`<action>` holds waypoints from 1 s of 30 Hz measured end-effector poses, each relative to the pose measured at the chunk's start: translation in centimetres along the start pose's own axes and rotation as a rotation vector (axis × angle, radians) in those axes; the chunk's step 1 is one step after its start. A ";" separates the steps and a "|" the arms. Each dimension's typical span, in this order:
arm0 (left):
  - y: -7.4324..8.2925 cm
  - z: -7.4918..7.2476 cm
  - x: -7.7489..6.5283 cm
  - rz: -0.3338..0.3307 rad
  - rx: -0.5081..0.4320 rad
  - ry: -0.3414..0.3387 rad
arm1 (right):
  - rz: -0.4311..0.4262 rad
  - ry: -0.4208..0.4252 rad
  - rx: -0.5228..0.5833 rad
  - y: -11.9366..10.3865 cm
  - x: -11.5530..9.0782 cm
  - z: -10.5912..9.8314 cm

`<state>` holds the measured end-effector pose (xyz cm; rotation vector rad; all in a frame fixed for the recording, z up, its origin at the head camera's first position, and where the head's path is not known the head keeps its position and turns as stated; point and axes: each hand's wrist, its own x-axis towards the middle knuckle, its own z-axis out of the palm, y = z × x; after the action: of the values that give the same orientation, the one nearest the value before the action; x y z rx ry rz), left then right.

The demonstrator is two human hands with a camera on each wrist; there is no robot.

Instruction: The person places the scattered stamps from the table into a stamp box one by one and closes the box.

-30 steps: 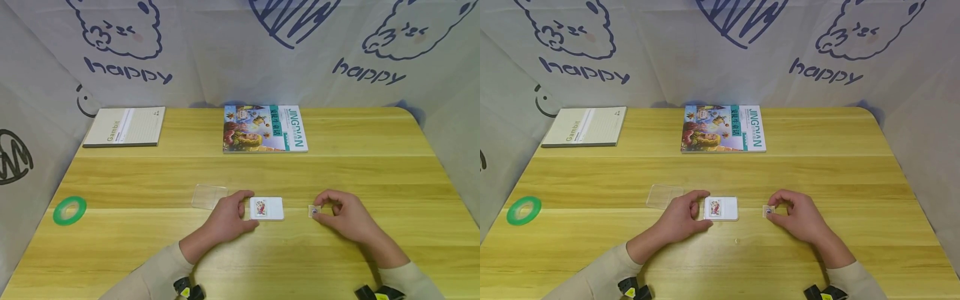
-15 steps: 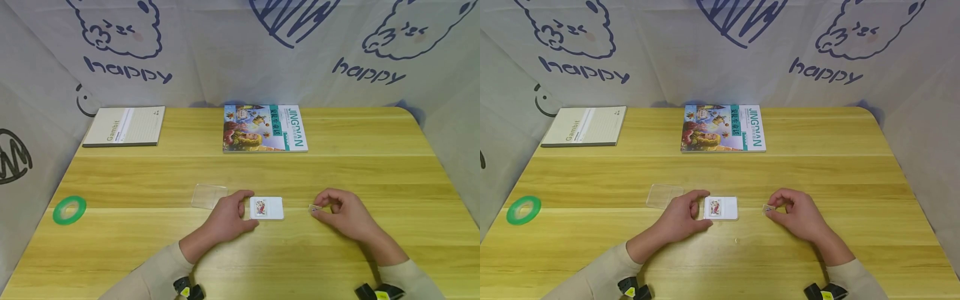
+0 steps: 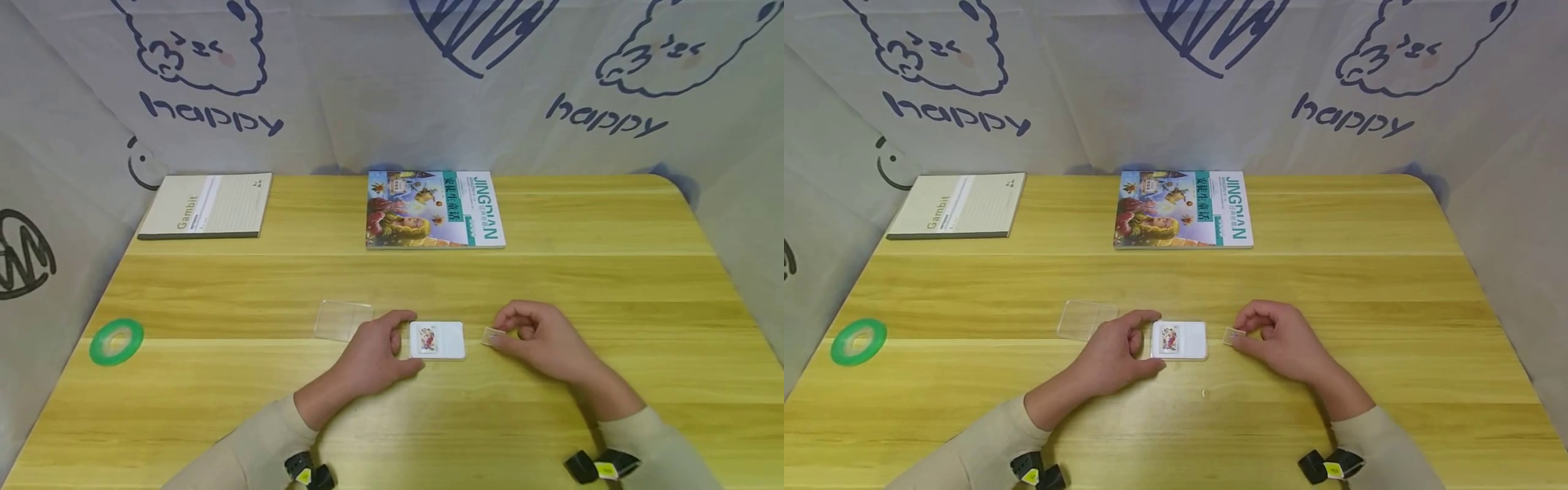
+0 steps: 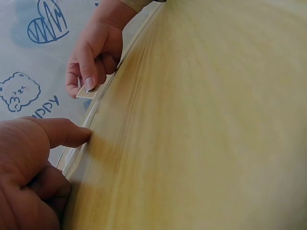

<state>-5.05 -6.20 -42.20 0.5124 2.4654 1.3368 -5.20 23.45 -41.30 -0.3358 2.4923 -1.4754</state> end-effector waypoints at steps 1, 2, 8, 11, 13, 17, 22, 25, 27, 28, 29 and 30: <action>0.0 0.0 0.0 0.000 -0.001 -0.001 | 0.000 -0.009 0.005 -0.2 0.2 0.2; 0.0 0.0 0.0 0.000 -0.001 0.000 | 0.001 -0.016 0.010 -0.3 0.3 0.4; 0.1 -0.1 0.0 0.000 -0.004 -0.001 | -0.021 -0.063 0.037 -1.0 1.2 1.6; 0.1 -0.1 0.0 -0.002 -0.005 -0.003 | -0.039 -0.083 0.050 -1.2 1.6 2.2; 0.0 -0.1 0.0 -0.003 -0.011 -0.004 | -0.049 -0.092 0.053 -1.3 1.7 2.5; 0.1 0.0 0.1 -0.008 -0.016 -0.005 | -0.062 -0.107 0.047 -1.5 2.0 3.0; 0.1 0.0 0.1 -0.010 -0.008 -0.009 | -0.075 -0.109 0.021 -1.6 2.2 3.4; 0.2 -0.1 0.1 -0.011 -0.004 -0.008 | -0.067 -0.101 -0.005 -1.6 2.2 3.5; 0.2 -0.1 0.1 -0.012 -0.001 -0.008 | -0.060 -0.096 -0.021 -1.6 2.3 3.5; 0.2 -0.1 0.1 -0.013 0.000 -0.009 | -0.054 -0.093 -0.026 -1.7 2.2 3.5; 0.2 -0.1 0.1 -0.014 -0.001 -0.009 | -0.049 -0.091 -0.029 -1.7 2.2 3.5; 0.2 -0.1 0.1 -0.014 -0.001 -0.009 | -0.043 -0.088 -0.032 -1.8 2.2 3.5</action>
<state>-5.11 -6.17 -41.97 0.4991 2.4562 1.3271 -6.09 19.05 -41.57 -0.4534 2.4558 -1.4061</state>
